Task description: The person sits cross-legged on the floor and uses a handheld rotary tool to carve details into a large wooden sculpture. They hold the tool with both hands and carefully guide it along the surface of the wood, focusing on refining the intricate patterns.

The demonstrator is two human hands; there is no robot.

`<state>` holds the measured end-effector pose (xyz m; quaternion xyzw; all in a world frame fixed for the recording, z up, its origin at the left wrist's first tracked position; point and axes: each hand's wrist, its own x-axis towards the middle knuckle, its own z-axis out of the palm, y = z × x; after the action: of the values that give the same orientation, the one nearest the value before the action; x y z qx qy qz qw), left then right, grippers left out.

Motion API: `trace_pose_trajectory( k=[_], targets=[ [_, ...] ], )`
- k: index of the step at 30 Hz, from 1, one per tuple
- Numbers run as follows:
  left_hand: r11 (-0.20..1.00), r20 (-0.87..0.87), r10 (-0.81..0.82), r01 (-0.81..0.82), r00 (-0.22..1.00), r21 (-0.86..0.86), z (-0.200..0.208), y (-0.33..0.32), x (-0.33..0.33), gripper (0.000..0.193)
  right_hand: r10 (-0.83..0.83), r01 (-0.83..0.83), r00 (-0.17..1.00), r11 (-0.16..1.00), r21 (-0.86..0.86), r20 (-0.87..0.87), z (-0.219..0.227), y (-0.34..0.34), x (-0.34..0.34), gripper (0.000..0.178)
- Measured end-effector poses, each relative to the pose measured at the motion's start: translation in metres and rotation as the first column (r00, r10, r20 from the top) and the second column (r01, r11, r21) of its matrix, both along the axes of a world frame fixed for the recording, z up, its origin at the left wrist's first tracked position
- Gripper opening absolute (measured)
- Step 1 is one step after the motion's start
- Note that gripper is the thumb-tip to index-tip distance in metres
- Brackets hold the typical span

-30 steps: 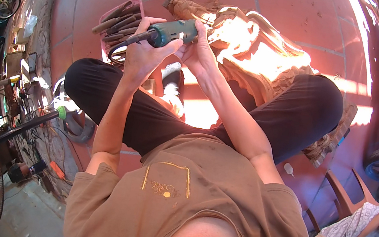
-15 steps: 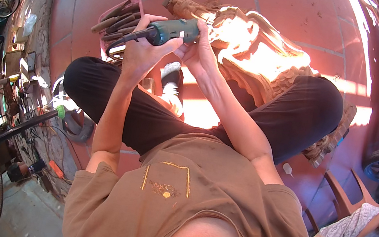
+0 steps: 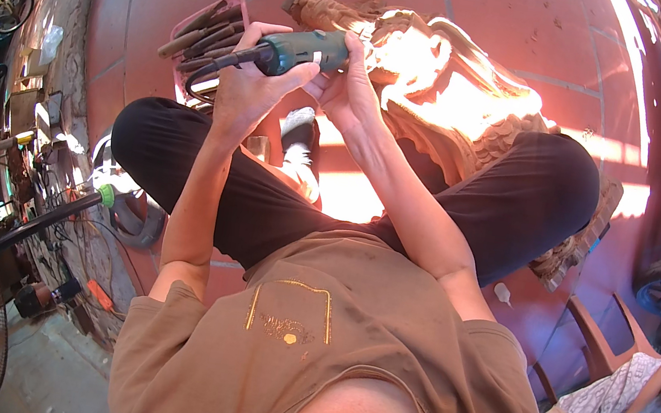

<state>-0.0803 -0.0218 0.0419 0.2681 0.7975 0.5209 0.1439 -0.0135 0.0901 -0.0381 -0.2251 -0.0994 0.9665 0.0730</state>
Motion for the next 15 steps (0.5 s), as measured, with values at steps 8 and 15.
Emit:
trace_pose_trajectory(
  k=[8, 15],
  targets=[
    [0.994, 0.009, 0.032, -0.031, 0.999, -0.100, 0.008, -0.001, 0.004, 0.044, 0.018, -0.019, 1.000, 0.999, -0.048, -0.010, -0.007, -0.003, -0.002, 0.054],
    [0.998, -0.057, 0.022, -0.025, 0.998, -0.064, 0.019, -0.004, 0.006, 0.042, 0.000, -0.003, 0.999, 0.997, -0.079, -0.039, -0.006, -0.009, 0.000, 0.053]
  ],
)
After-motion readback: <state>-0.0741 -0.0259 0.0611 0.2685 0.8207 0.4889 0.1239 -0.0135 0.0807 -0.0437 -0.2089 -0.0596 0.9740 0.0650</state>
